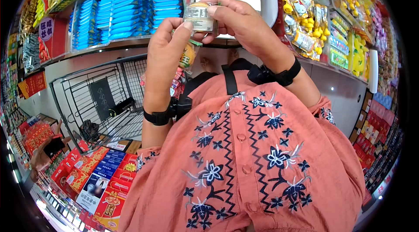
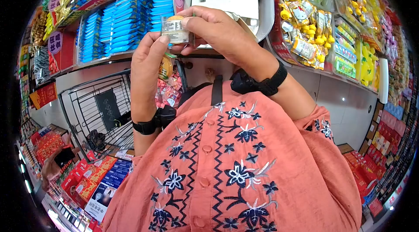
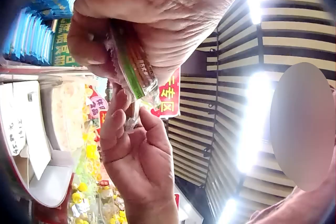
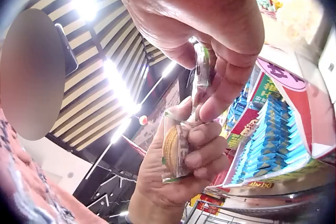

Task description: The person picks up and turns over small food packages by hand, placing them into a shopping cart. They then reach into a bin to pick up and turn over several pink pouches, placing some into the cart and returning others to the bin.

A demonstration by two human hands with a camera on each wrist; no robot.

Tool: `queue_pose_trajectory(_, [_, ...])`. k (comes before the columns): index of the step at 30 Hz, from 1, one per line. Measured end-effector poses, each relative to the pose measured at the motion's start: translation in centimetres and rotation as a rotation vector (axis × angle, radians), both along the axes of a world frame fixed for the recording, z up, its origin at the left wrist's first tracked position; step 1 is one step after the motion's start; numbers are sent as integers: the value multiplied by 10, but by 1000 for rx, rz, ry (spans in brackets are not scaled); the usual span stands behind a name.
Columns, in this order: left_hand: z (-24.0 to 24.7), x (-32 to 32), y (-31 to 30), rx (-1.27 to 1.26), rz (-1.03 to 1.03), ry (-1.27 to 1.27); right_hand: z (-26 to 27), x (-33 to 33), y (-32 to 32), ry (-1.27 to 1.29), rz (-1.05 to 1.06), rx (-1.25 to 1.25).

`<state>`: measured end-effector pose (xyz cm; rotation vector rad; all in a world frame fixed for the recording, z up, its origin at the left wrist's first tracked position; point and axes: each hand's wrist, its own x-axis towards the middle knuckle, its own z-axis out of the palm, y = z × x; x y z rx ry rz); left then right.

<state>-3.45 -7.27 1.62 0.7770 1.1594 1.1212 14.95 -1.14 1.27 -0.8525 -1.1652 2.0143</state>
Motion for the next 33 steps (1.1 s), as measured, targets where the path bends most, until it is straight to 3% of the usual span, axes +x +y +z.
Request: queue_pose_trajectory(33, [-4, 5, 4, -27, -38, 35, -5, -1, 5, -8, -4, -37])
